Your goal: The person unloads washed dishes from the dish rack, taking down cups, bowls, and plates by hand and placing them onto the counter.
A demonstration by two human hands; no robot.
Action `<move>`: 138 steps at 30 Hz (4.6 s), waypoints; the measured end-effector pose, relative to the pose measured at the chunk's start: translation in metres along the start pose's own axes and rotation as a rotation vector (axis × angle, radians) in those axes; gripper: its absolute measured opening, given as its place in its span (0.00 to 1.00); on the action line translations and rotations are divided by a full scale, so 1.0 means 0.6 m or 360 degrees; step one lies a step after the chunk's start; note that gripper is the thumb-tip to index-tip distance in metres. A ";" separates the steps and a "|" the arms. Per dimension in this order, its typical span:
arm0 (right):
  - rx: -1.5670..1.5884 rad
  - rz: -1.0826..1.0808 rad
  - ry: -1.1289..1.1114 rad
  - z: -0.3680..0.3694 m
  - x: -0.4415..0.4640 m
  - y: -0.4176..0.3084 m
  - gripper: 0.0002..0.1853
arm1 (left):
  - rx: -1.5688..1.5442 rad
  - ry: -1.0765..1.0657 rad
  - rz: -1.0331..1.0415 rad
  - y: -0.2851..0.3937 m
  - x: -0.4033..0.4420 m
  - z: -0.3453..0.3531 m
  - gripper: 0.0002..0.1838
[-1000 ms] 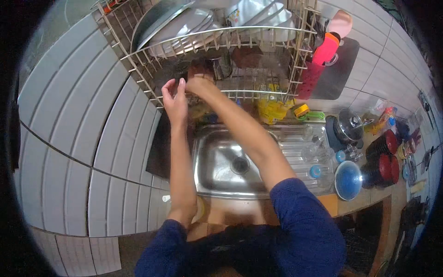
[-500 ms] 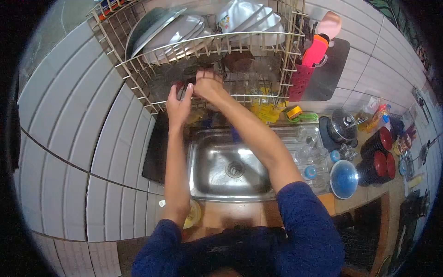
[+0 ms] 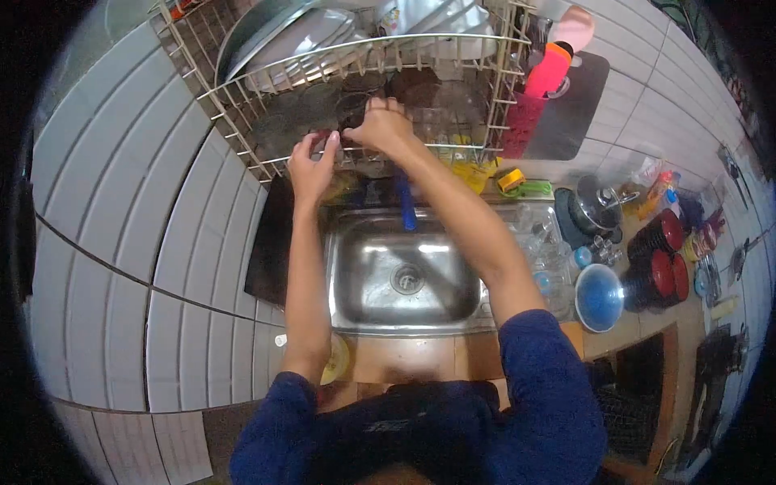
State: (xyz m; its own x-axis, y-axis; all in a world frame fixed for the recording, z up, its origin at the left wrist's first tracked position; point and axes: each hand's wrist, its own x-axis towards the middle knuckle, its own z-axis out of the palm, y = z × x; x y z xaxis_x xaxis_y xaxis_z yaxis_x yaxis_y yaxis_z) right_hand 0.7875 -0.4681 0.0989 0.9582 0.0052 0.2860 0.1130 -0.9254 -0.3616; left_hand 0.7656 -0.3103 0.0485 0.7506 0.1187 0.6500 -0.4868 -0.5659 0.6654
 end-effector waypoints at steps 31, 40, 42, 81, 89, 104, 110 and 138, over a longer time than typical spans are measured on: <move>0.0155 0.0216 0.0431 -0.335 0.079 0.066 0.43 | 0.0478 -0.0881 0.0527 0.283 0.288 0.077 0.54; 0.0088 0.0426 0.0478 -0.320 0.142 0.073 0.47 | -0.0471 -0.1659 -0.0355 0.270 0.332 0.081 0.30; 0.0094 0.0365 0.0526 -0.321 0.135 0.070 0.47 | -0.0531 -0.1746 -0.0365 0.265 0.340 0.072 0.28; 0.0344 0.0325 0.0746 -0.345 0.075 0.042 0.55 | -0.1453 -0.1491 -0.0784 0.233 0.384 0.117 0.25; 0.0162 0.0135 0.0741 -0.326 0.116 0.067 0.60 | -0.1198 -0.0851 -0.1220 0.289 0.363 0.118 0.35; 0.0100 0.0024 0.0916 -0.326 0.112 0.072 0.56 | -0.1237 -0.0924 -0.1148 0.274 0.377 0.136 0.24; 0.0255 0.0117 0.0844 -0.331 0.109 0.068 0.59 | -0.1101 -0.1056 -0.1133 0.269 0.386 0.137 0.25; 0.0465 0.0113 0.1032 -0.343 0.021 0.015 0.67 | -0.1150 -0.1114 -0.0979 0.265 0.412 0.143 0.38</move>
State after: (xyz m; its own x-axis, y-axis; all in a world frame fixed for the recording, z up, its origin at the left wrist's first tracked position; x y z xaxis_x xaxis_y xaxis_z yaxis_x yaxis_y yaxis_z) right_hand 0.7468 -0.5544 0.2818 0.6268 -0.3618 0.6901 0.2088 -0.7753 -0.5961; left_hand 0.9121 -0.4407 0.2833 0.9194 -0.3907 -0.0459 0.0712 0.0503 0.9962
